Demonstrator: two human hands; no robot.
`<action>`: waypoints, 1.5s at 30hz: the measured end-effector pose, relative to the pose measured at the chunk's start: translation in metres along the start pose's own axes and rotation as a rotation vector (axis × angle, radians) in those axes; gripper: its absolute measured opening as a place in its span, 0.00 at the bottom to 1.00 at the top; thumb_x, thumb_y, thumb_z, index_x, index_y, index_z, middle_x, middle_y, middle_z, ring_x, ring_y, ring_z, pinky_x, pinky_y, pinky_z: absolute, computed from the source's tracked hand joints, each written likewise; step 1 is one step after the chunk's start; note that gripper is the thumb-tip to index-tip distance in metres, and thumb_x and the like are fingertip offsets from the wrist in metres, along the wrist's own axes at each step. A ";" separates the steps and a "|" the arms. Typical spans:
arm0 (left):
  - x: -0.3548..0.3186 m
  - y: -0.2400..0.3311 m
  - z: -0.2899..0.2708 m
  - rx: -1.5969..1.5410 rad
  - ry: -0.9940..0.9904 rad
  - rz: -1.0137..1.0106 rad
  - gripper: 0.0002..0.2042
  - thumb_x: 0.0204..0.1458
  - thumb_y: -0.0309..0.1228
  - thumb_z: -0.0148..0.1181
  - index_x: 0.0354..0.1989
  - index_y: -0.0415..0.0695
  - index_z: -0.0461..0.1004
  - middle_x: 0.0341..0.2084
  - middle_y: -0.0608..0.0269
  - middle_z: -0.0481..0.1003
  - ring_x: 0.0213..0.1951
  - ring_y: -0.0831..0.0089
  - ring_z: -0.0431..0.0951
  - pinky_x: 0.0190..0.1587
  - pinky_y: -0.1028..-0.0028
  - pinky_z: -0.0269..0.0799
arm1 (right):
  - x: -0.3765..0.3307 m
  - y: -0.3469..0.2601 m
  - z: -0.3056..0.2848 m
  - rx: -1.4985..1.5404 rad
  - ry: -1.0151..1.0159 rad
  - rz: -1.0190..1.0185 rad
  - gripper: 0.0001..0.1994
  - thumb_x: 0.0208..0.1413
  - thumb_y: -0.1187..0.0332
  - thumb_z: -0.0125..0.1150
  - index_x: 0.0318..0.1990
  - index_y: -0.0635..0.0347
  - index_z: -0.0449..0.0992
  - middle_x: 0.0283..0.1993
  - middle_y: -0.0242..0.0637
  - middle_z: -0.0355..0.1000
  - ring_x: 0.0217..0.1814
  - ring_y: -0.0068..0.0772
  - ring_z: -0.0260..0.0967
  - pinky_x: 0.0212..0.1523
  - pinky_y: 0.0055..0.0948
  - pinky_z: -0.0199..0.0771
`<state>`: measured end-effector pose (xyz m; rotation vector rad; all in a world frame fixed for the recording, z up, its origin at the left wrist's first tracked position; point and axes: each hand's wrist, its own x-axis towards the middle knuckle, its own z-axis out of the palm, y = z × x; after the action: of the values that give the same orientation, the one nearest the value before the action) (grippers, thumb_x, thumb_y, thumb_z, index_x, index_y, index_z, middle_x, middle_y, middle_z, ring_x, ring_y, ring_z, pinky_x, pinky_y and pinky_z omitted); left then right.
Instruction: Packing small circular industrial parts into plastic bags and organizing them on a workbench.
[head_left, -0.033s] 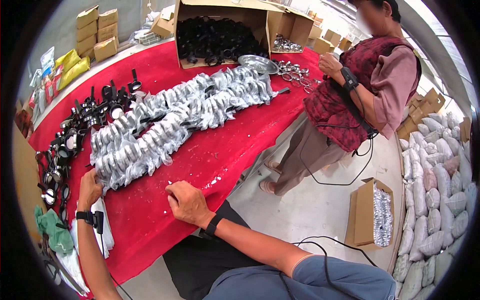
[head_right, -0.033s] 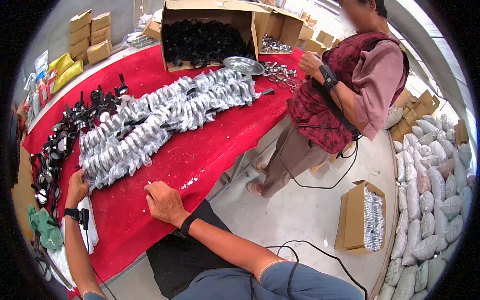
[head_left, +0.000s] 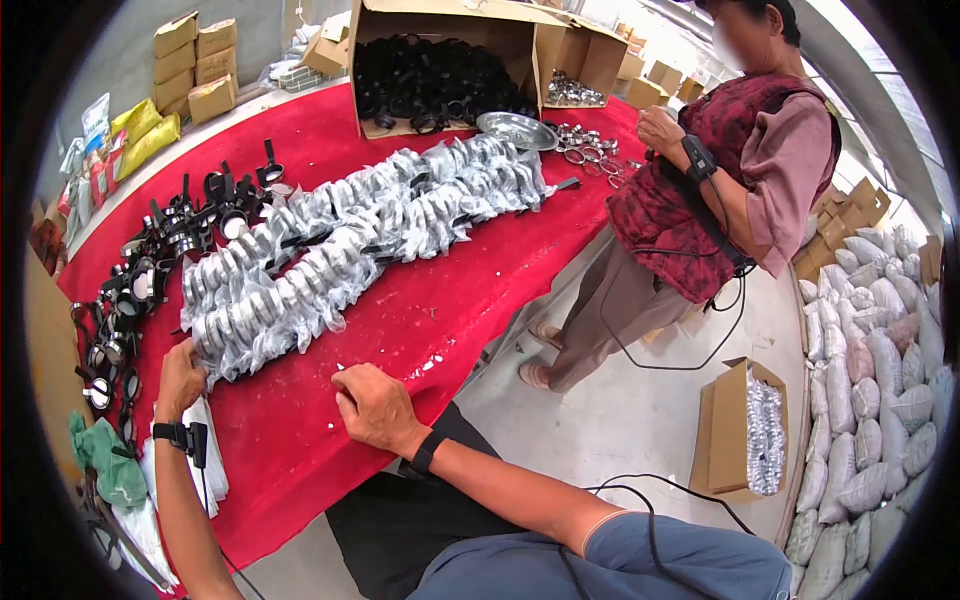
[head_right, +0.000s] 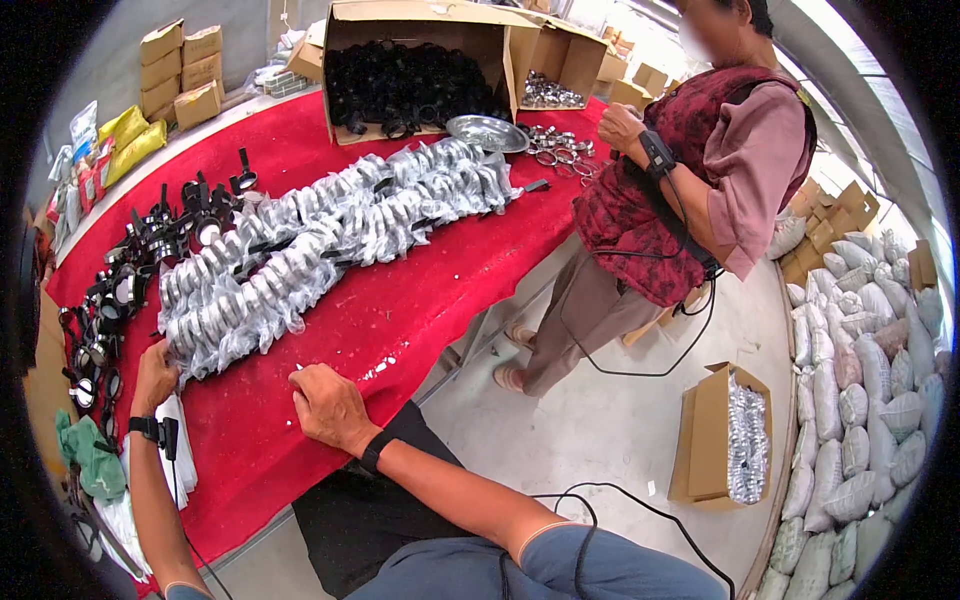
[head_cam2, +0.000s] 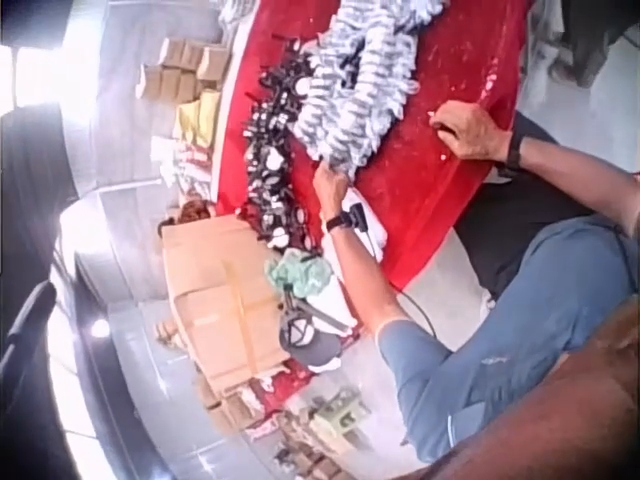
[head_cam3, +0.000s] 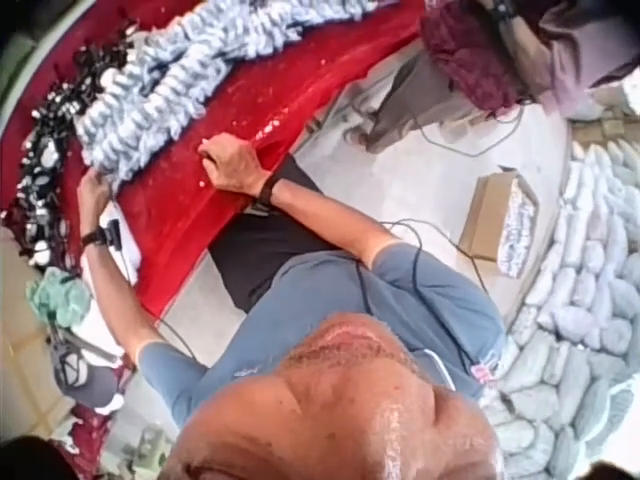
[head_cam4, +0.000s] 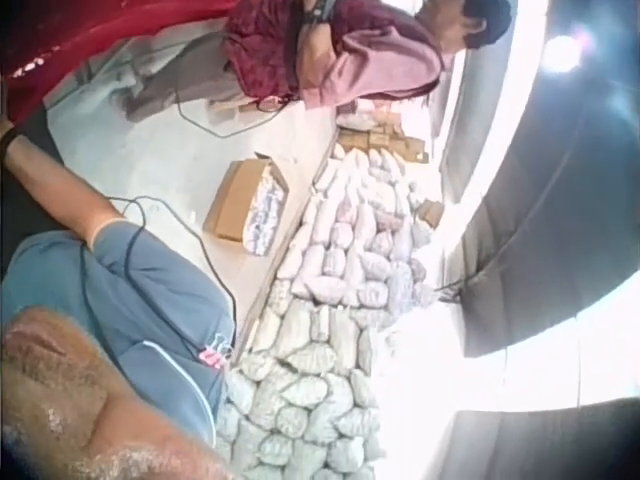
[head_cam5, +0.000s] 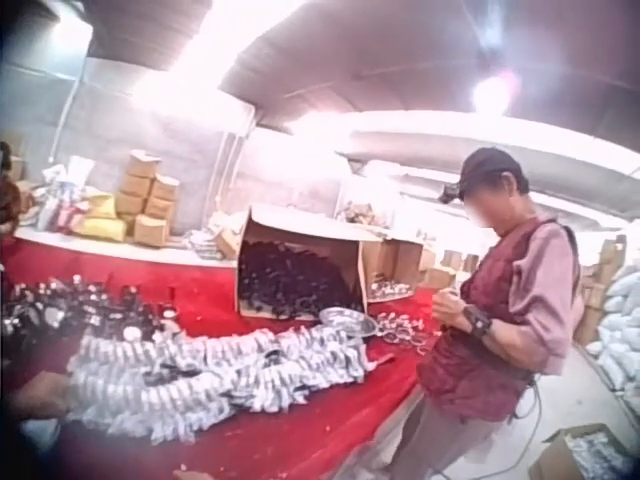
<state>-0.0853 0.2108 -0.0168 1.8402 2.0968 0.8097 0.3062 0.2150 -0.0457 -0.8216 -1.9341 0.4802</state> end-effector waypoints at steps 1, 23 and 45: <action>0.000 0.001 0.002 -0.063 -0.009 0.023 0.17 0.45 0.18 0.54 0.44 0.36 0.82 0.31 0.48 0.83 0.39 0.56 0.86 0.47 0.66 0.77 | 0.001 0.001 0.000 0.021 -0.017 -0.015 0.12 0.54 0.77 0.66 0.46 0.66 0.77 0.41 0.50 0.76 0.45 0.56 0.76 0.47 0.49 0.78; -0.033 -0.102 -0.083 0.644 0.438 -0.196 0.35 0.56 0.22 0.66 0.74 0.44 0.63 0.70 0.38 0.65 0.65 0.39 0.72 0.63 0.54 0.72 | 0.008 0.004 0.002 -0.042 -0.011 -0.025 0.11 0.52 0.77 0.68 0.43 0.64 0.78 0.40 0.44 0.79 0.43 0.49 0.78 0.44 0.43 0.81; -0.064 -0.264 -0.081 0.814 0.431 -0.093 0.05 0.62 0.22 0.52 0.43 0.38 0.73 0.37 0.45 0.77 0.44 0.41 0.77 0.47 0.49 0.72 | 0.008 0.004 0.006 -0.046 0.004 -0.048 0.11 0.53 0.77 0.67 0.44 0.64 0.77 0.39 0.45 0.77 0.42 0.49 0.76 0.43 0.44 0.79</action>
<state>-0.3362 0.1137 -0.1054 2.0031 3.0971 0.3536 0.2994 0.2235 -0.0456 -0.8030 -1.9632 0.4066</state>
